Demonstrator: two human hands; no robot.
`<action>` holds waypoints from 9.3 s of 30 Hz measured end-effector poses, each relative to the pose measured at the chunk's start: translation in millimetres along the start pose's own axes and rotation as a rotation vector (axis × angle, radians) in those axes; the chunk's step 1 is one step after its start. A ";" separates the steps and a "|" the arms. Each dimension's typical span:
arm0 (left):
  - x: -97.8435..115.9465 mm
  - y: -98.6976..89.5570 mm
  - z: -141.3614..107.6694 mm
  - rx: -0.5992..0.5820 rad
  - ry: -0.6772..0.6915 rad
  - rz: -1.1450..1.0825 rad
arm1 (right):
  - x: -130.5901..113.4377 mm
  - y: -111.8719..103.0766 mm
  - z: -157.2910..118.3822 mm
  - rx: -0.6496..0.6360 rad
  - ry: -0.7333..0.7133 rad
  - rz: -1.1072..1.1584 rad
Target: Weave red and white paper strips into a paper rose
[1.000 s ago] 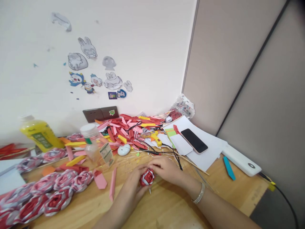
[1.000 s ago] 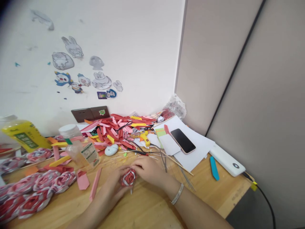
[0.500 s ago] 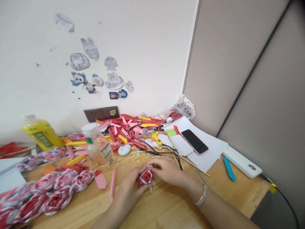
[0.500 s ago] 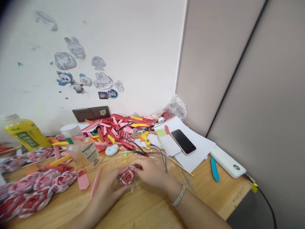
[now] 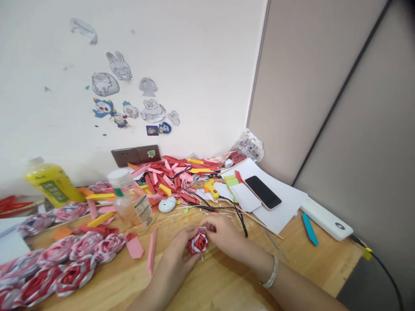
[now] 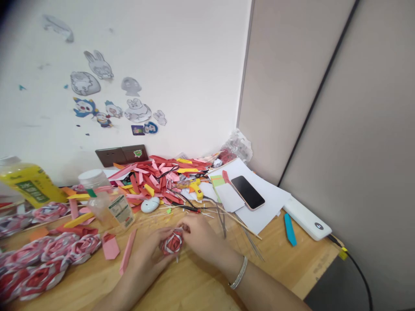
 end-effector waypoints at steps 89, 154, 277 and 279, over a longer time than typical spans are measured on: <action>11.2 3.8 1.3 -0.096 -0.040 0.061 | 13.4 20.5 0.8 0.095 0.145 0.516; 4.2 5.6 -0.5 -0.086 -0.181 -0.066 | -7.0 8.2 -1.6 -0.059 -0.070 0.082; 5.3 -7.1 -3.4 0.074 -0.082 0.507 | 7.1 17.2 0.4 0.131 0.027 0.464; 5.0 -6.2 -3.9 0.102 -0.082 0.572 | 3.4 15.4 -1.3 0.162 0.005 0.365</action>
Point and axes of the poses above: each hand's wrist, its own z-axis towards the middle knuckle, its own y-axis out of the palm, x = y × z, the point moved 4 cm from there along z, towards the middle knuckle, and after that the axes turned 15 degrees about -x, right-handed, at the moved point
